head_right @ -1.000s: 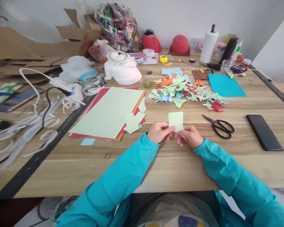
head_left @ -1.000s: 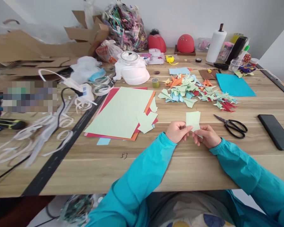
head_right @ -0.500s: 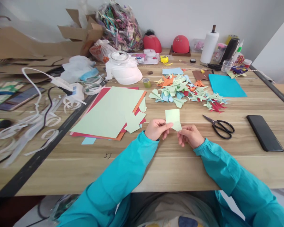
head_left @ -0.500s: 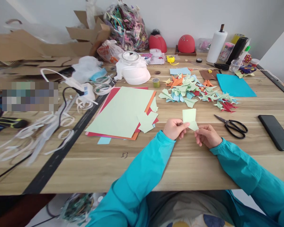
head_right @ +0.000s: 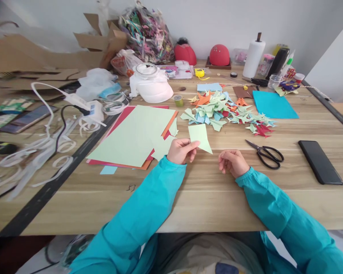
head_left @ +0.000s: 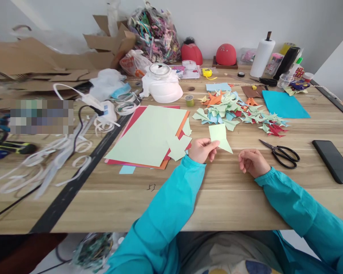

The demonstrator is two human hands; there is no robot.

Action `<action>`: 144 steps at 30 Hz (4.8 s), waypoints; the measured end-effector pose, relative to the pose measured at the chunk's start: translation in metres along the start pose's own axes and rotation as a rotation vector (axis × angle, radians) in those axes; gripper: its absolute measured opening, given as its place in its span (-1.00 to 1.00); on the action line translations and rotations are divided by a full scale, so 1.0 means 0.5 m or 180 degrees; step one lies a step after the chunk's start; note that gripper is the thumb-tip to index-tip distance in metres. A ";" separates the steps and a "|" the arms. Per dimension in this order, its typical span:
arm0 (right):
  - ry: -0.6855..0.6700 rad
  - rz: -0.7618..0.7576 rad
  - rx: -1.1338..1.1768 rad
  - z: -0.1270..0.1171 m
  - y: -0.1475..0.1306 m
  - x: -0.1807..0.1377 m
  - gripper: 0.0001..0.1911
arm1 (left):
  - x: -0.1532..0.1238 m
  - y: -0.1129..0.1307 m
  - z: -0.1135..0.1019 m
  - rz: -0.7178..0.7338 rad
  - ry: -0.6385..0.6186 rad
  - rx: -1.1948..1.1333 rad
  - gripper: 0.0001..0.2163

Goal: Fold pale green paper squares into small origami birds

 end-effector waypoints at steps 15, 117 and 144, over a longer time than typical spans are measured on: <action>-0.0310 -0.0695 -0.1157 0.020 -0.017 -0.007 -0.68 | -0.018 0.001 0.048 -0.0124 -0.0369 -0.0184 -0.62; 0.0490 -0.1563 -0.0952 -0.011 -0.049 -0.009 -0.72 | -0.030 -0.024 0.096 -0.0242 -0.0193 -0.0700 -0.64; 0.0376 -0.1672 -0.0886 -0.007 -0.056 -0.012 -0.73 | -0.036 0.007 0.083 0.0777 0.0090 0.0024 -0.80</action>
Point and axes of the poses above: each hand's wrist, its own x-axis towards the middle knuckle, its own z-axis out of the palm, y = z × x, the point moved 7 cm from there along x, towards the middle knuckle, and after that the axes turned 12 degrees about x, right-handed, at the moved point
